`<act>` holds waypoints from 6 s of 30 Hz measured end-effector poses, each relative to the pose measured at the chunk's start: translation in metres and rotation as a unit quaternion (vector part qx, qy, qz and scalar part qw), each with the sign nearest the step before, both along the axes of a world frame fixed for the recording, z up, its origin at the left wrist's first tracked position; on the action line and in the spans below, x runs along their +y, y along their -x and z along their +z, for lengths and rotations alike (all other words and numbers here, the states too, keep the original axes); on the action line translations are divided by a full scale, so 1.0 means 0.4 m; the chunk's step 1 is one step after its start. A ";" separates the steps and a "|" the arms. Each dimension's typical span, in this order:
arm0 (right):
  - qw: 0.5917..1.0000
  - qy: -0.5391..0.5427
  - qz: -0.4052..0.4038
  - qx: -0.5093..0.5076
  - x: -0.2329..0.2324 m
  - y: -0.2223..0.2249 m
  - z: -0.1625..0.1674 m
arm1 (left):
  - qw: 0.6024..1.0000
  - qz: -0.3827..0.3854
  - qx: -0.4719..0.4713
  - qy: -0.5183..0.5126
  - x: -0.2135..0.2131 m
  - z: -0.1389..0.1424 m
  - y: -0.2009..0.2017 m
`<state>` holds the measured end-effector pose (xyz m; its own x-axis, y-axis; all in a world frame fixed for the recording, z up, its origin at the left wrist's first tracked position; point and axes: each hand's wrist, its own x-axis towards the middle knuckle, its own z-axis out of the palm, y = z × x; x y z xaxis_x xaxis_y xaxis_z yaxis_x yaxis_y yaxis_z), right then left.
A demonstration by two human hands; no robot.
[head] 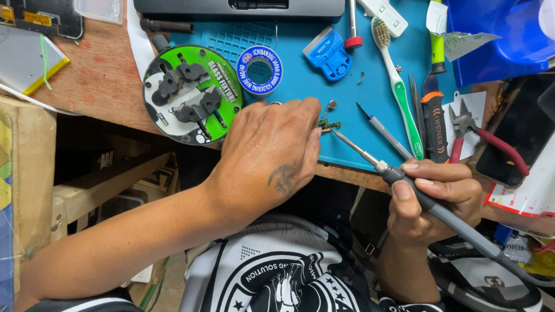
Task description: The person solders a small green circuit board using a soldering iron and solder wire. They repeatedly apply heat and solder to specific points on the board, occasionally using a small brush to clean or apply flux. The person also uses a microscope to inspect the work area.
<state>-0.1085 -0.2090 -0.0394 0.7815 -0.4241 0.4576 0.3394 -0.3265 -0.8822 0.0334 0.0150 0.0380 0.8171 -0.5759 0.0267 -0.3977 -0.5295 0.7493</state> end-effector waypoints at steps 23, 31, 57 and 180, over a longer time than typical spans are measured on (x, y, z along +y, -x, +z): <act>0.997 0.067 0.027 0.002 0.029 0.016 0.022 | 1.000 -0.021 0.010 0.018 0.004 0.003 0.000; 0.990 0.136 0.037 0.003 0.022 0.031 0.010 | 0.997 -0.004 0.074 -0.011 0.004 0.008 -0.008; 0.980 0.197 0.030 -0.018 0.037 0.025 0.013 | 0.998 -0.025 0.039 0.040 0.018 0.000 -0.006; 0.998 -0.033 -0.028 0.042 -0.004 0.018 0.049 | 0.973 0.119 -0.165 0.105 0.016 -0.011 -0.018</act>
